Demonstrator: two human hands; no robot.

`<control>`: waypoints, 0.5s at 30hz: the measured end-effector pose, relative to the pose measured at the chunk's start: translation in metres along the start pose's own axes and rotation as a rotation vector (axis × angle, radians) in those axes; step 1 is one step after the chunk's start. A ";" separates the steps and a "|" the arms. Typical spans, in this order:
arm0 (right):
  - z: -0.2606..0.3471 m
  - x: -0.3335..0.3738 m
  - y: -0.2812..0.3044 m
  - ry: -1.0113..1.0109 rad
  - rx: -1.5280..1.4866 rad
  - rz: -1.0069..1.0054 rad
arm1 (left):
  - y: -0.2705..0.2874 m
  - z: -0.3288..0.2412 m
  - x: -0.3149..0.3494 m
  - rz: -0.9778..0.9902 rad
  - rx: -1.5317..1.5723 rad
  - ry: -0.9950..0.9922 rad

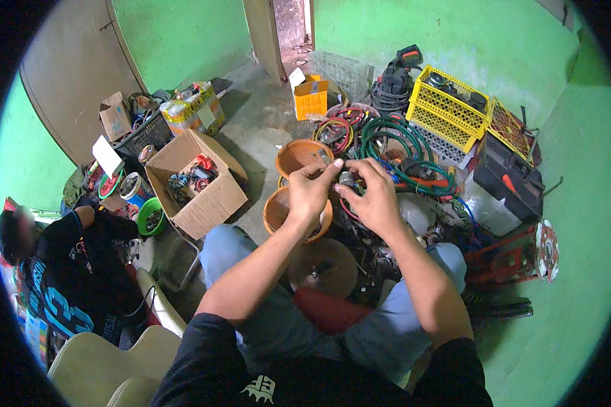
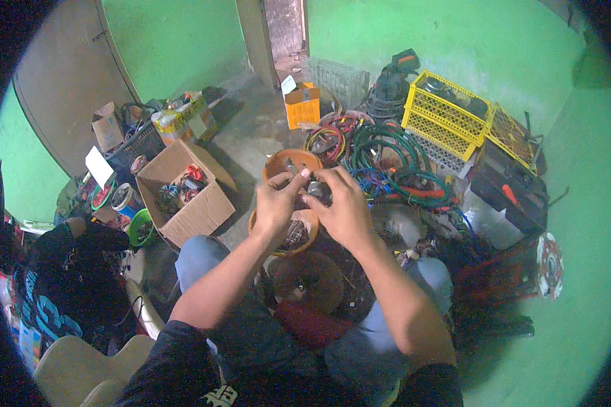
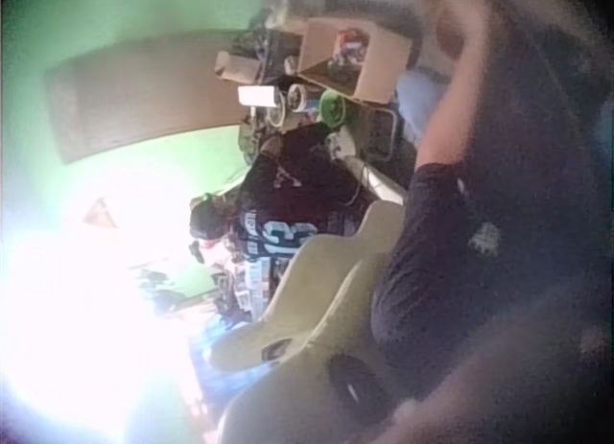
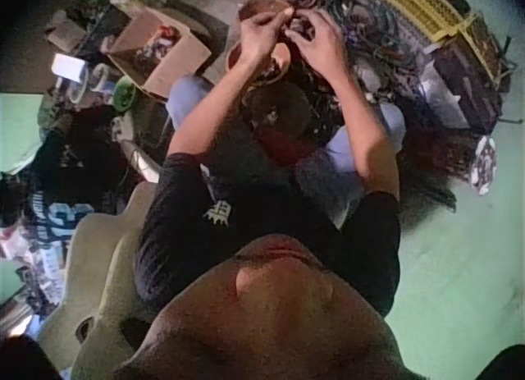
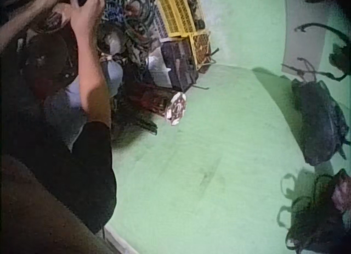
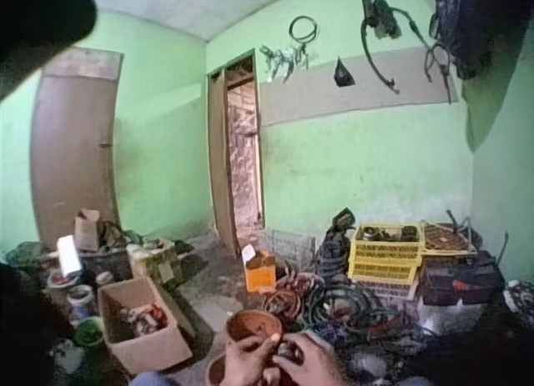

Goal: The person sits on the floor and assembles a metal component by hand. They pick up various small metal pieces from a pile and insert them into a central metal rod, repeatedly adjusting and fitting the parts together.

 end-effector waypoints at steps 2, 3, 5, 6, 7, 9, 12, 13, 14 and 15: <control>-0.006 0.000 0.000 -0.037 -0.024 -0.002 | -0.003 -0.007 0.003 0.006 0.012 0.019; -0.006 0.000 0.000 -0.019 -0.010 -0.011 | -0.004 -0.013 0.004 -0.009 -0.018 -0.001; -0.007 0.002 0.000 0.015 0.019 -0.029 | -0.004 -0.019 0.007 -0.038 -0.078 -0.039; -0.007 0.003 -0.001 -0.020 0.018 -0.040 | -0.004 -0.019 0.006 -0.035 -0.063 -0.040; -0.006 0.004 -0.003 -0.056 0.017 -0.052 | -0.004 -0.019 0.006 -0.032 -0.049 -0.040; -0.006 0.006 -0.004 -0.089 0.023 -0.076 | -0.006 -0.019 0.005 -0.011 -0.026 -0.036; -0.009 0.008 -0.004 -0.076 0.041 -0.125 | -0.013 -0.017 0.004 0.020 0.027 -0.035; -0.013 0.010 -0.007 -0.070 0.044 -0.149 | -0.016 -0.011 0.003 0.013 0.063 -0.044; -0.015 0.011 -0.008 -0.064 0.046 -0.172 | -0.017 -0.006 0.001 0.007 0.098 -0.053; -0.015 0.012 -0.009 -0.065 0.044 -0.161 | -0.020 -0.006 0.003 0.049 0.104 -0.026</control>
Point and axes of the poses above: each hand's wrist, its own x-axis away from the middle knuckle, its own y-axis out of the back of the hand, z = x × y, the point moved 5 cm from there along -x, towards the middle knuckle, and after that the axes turned 9 degrees about -z, right-handed, at the moved point
